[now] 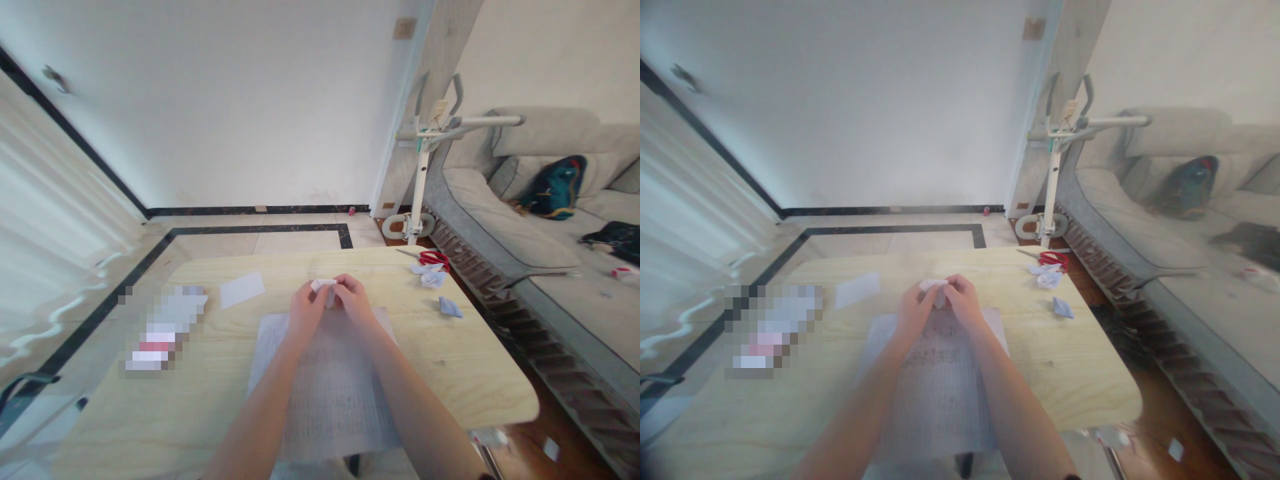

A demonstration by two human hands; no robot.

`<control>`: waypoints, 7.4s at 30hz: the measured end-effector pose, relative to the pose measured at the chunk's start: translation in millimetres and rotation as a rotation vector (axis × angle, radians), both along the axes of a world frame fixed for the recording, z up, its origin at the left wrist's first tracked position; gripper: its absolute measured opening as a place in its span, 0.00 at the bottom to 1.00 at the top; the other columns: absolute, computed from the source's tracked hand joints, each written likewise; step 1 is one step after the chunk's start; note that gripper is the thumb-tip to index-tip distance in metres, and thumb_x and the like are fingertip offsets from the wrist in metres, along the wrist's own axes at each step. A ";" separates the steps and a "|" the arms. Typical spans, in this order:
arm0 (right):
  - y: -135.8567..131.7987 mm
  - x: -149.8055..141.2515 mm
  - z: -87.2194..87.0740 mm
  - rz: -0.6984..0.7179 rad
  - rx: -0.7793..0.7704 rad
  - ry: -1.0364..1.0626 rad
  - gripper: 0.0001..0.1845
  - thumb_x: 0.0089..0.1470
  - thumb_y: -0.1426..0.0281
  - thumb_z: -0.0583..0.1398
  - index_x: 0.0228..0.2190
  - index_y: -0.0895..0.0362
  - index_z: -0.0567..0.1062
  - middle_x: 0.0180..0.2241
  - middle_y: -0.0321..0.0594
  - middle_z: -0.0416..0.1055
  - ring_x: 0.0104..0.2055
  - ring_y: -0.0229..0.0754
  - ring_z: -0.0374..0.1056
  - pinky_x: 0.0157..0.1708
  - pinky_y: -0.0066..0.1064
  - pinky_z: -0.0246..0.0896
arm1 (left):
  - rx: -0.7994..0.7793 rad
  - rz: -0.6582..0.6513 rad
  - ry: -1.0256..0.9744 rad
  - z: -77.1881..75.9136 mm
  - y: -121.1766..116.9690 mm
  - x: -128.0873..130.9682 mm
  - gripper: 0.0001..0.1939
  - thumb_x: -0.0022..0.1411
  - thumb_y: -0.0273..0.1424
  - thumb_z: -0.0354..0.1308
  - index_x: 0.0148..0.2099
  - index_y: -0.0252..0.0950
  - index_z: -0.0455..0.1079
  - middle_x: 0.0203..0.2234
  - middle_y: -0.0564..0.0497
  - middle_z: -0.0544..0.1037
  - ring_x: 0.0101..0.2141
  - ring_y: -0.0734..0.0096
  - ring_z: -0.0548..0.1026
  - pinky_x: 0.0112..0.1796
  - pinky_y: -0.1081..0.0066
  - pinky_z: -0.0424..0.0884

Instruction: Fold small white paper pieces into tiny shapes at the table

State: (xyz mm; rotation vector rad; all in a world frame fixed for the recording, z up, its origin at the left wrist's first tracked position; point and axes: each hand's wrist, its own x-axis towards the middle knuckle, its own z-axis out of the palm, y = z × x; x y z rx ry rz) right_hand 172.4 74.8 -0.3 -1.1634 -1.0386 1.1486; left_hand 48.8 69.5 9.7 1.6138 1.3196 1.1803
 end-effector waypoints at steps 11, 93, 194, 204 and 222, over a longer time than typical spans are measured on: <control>-0.1 -0.3 -0.5 -0.010 0.021 -0.002 0.04 0.41 0.68 0.57 0.21 0.55 0.67 0.15 0.28 0.57 0.18 0.33 0.53 0.18 0.25 0.47 | 0.089 0.036 0.077 -1.4 -1.5 0.2 0.14 0.59 0.40 0.53 0.33 0.34 0.73 0.24 0.50 0.75 0.27 0.72 0.71 0.29 0.74 0.63; -2.4 0.9 1.3 -0.004 0.061 -0.059 0.15 0.47 0.59 0.59 0.20 0.56 0.63 0.17 0.30 0.56 0.20 0.33 0.52 0.19 0.26 0.47 | -0.019 -0.061 0.025 -4.6 -0.9 1.8 0.16 0.60 0.39 0.51 0.39 0.33 0.73 0.26 0.50 0.76 0.27 0.71 0.71 0.28 0.74 0.64; -2.5 -2.8 -6.3 -0.046 0.173 -0.462 0.10 0.55 0.64 0.54 0.26 0.56 0.69 0.22 0.33 0.64 0.25 0.37 0.60 0.26 0.28 0.52 | 0.007 0.065 0.099 -1.9 3.2 -3.4 0.18 0.60 0.41 0.50 0.28 0.33 0.70 0.21 0.51 0.72 0.24 0.73 0.68 0.26 0.74 0.60; -3.7 -3.1 -3.0 -0.025 0.159 -0.432 0.11 0.54 0.63 0.54 0.28 0.56 0.71 0.22 0.35 0.67 0.25 0.37 0.62 0.26 0.28 0.55 | 0.068 0.085 0.131 -3.1 2.3 -3.7 0.17 0.60 0.41 0.50 0.31 0.33 0.72 0.24 0.49 0.74 0.27 0.70 0.69 0.29 0.73 0.60; -1.8 -3.4 -2.7 0.038 0.133 -0.303 0.08 0.51 0.65 0.56 0.25 0.56 0.69 0.20 0.33 0.66 0.22 0.36 0.61 0.23 0.26 0.54 | -0.042 0.071 -0.033 4.9 1.5 -3.6 0.16 0.56 0.41 0.54 0.35 0.32 0.74 0.26 0.49 0.77 0.27 0.71 0.72 0.29 0.74 0.65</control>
